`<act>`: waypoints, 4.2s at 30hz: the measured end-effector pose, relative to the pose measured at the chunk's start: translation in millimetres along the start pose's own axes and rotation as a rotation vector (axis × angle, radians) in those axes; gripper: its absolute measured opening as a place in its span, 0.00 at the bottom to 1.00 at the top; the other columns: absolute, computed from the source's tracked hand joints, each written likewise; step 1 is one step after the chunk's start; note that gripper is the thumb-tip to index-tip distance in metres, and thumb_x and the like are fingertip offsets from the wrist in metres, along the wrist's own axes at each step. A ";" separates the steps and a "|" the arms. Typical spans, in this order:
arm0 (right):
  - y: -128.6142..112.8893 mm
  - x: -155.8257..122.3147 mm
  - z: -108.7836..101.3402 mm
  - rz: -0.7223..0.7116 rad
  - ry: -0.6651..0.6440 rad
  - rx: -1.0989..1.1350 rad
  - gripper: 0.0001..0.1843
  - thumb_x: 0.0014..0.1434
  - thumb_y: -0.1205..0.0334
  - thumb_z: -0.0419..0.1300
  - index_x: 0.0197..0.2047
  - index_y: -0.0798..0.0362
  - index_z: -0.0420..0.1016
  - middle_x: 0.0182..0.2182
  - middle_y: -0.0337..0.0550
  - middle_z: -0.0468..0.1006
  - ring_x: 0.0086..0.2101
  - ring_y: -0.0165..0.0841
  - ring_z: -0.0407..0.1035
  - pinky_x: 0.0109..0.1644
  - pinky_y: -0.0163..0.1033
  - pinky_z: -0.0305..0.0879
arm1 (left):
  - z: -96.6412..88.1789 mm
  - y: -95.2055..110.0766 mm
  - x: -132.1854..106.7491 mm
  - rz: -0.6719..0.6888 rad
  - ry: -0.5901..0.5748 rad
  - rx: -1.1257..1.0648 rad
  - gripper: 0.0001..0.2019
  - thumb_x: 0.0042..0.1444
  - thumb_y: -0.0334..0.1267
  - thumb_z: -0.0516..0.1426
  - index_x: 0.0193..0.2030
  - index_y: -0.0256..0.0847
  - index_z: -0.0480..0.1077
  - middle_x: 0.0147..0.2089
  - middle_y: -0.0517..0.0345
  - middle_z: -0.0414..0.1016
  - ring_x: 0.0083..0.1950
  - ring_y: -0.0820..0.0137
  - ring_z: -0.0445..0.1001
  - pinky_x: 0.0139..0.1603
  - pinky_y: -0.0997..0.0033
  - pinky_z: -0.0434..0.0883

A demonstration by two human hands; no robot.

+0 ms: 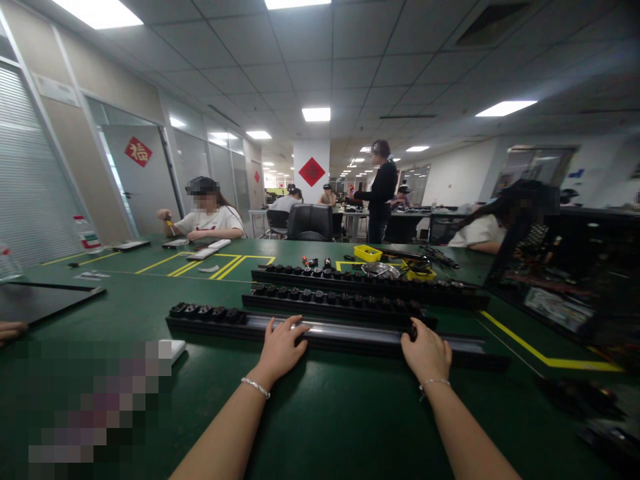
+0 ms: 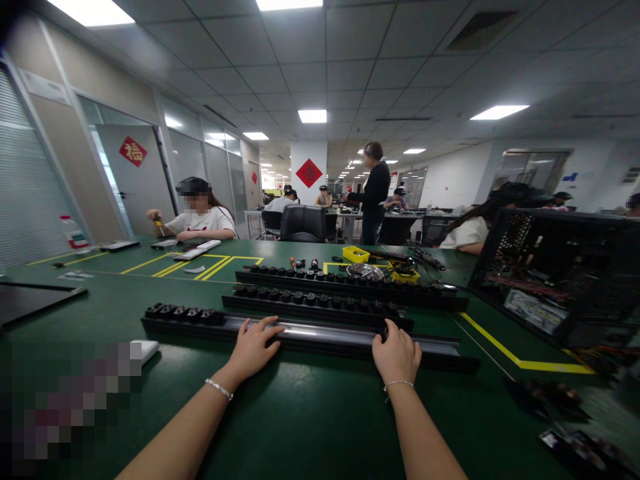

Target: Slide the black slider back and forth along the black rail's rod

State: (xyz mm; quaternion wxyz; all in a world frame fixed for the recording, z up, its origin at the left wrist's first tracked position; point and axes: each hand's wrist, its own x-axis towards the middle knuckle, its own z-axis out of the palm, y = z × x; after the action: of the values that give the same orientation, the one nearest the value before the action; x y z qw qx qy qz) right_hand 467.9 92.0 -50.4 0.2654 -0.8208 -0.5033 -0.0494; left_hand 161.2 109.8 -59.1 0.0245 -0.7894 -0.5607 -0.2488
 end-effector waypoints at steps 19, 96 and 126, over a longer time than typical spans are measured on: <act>7.1 3.9 0.7 0.000 0.040 -0.025 0.24 0.52 0.59 0.46 0.53 0.52 0.64 0.46 0.46 0.72 0.50 0.39 0.60 0.54 0.46 0.49 | 2.2 -2.1 -0.2 0.018 0.020 0.002 0.15 0.52 0.41 0.52 0.47 0.58 0.66 0.58 0.65 0.63 0.54 0.66 0.65 0.62 0.47 0.41; 24.5 11.4 -11.4 0.036 0.050 -0.024 0.27 0.52 0.56 0.47 0.55 0.53 0.60 0.45 0.49 0.73 0.47 0.41 0.64 0.52 0.47 0.54 | 1.5 -0.2 0.7 0.001 -0.009 -0.013 0.15 0.52 0.39 0.52 0.47 0.57 0.67 0.59 0.63 0.63 0.56 0.66 0.63 0.63 0.47 0.38; 31.7 17.2 -14.9 0.066 0.010 -0.046 0.26 0.53 0.56 0.45 0.55 0.55 0.62 0.44 0.49 0.73 0.46 0.42 0.65 0.51 0.46 0.57 | 0.9 -1.3 0.8 0.008 -0.004 -0.025 0.15 0.52 0.39 0.52 0.47 0.57 0.67 0.58 0.63 0.63 0.56 0.66 0.63 0.63 0.47 0.39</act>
State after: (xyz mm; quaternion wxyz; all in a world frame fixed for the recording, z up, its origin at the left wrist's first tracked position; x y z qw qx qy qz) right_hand 506.1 87.4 -43.9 0.2505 -0.8427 -0.4734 -0.0560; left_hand 160.6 111.3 -59.9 0.0147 -0.7922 -0.5545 -0.2542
